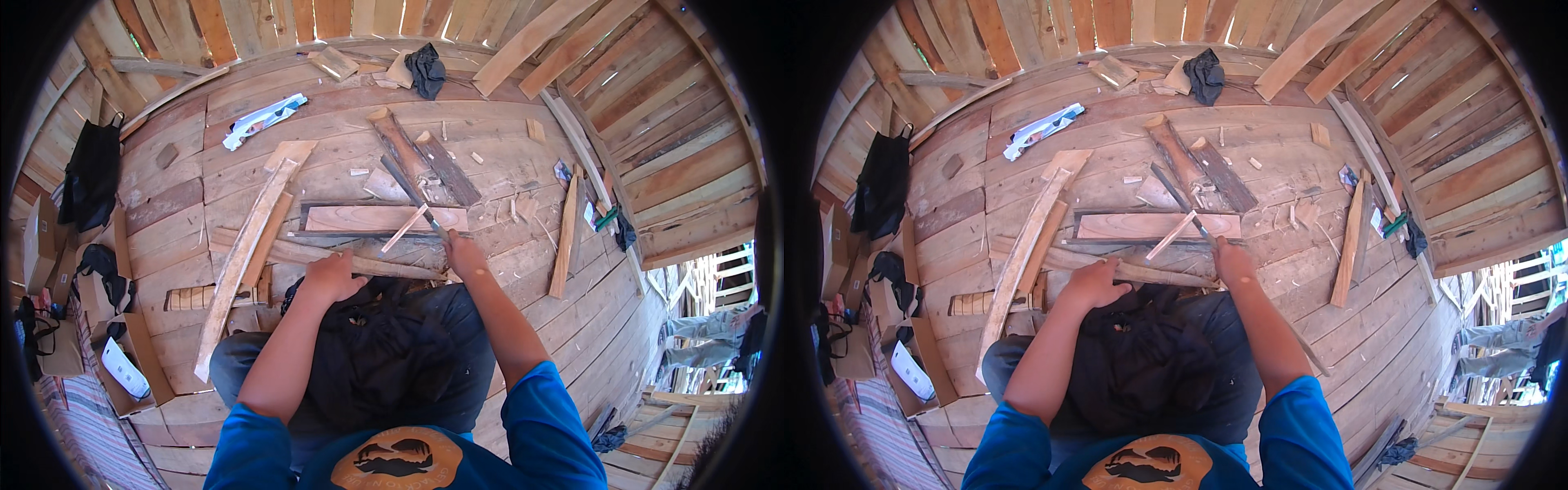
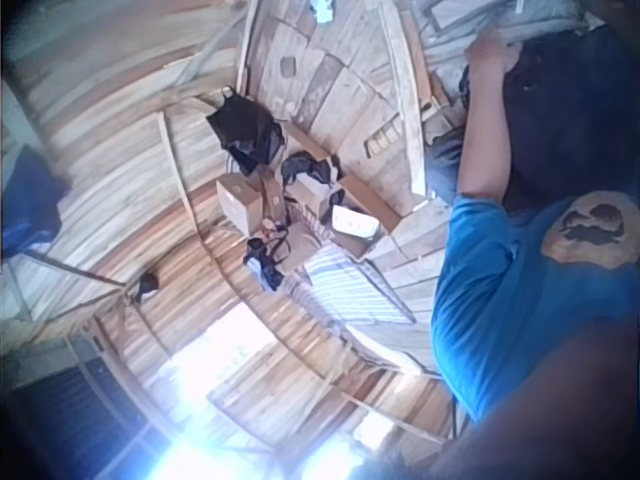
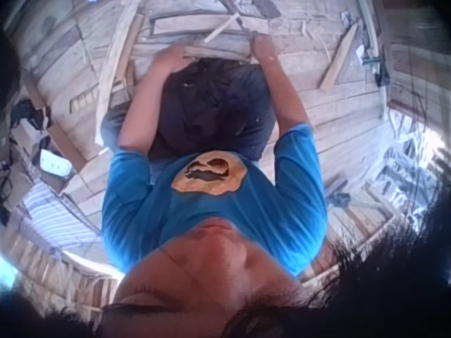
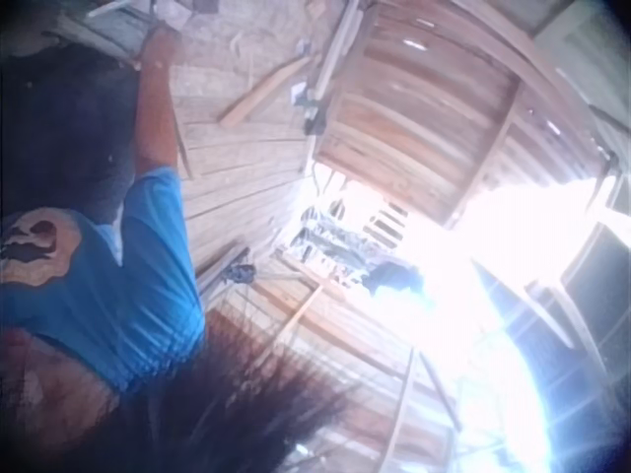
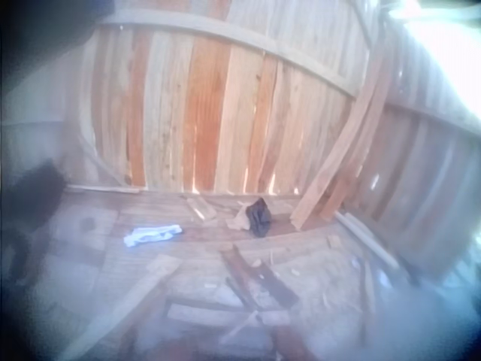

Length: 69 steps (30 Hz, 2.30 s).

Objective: The person saws a small piece of wood by hand while sitting on a wooden floor.

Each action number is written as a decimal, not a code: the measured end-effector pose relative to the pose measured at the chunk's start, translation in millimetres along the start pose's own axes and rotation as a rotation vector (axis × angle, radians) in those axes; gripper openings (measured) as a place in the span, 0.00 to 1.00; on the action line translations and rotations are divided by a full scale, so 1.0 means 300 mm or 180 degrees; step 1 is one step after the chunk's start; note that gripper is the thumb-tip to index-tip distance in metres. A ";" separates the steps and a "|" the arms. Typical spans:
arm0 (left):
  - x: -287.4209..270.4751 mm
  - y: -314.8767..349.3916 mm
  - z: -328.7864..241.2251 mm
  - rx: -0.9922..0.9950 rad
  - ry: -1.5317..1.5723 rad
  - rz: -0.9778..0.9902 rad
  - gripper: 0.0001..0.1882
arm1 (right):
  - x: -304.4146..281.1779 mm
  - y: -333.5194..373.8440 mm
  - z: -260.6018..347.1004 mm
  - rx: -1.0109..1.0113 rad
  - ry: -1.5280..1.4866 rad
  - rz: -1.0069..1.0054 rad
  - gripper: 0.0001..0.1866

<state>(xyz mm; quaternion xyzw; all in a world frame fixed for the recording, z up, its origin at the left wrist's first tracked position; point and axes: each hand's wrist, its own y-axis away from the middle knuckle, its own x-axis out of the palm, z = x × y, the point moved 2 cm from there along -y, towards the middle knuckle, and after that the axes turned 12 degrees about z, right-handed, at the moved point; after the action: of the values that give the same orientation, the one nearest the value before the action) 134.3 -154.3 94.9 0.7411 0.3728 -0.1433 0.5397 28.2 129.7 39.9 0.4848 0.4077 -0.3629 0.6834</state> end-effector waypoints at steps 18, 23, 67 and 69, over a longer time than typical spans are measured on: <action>-0.007 0.000 0.014 0.0032 0.0046 -0.0055 0.37 | -0.052 0.017 0.045 -0.0172 0.0246 -0.0214 0.13; -0.057 0.029 0.027 -0.0010 0.0130 -0.0234 0.37 | -0.148 0.113 0.098 -0.0690 -0.0550 -0.1232 0.11; -0.053 0.197 -0.180 0.1720 0.1228 -0.1313 0.39 | -0.147 0.222 0.108 -0.0986 -0.1082 -0.1699 0.09; -0.054 0.194 -0.175 0.1723 0.1221 -0.1321 0.40 | -0.139 0.217 0.106 -0.1016 -0.1106 -0.1650 0.09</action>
<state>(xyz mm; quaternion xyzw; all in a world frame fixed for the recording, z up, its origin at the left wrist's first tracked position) 154.4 -121.2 165.1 0.7789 0.5576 -0.2014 0.2047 75.8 120.9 108.1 0.1832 0.4464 -0.5332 0.6949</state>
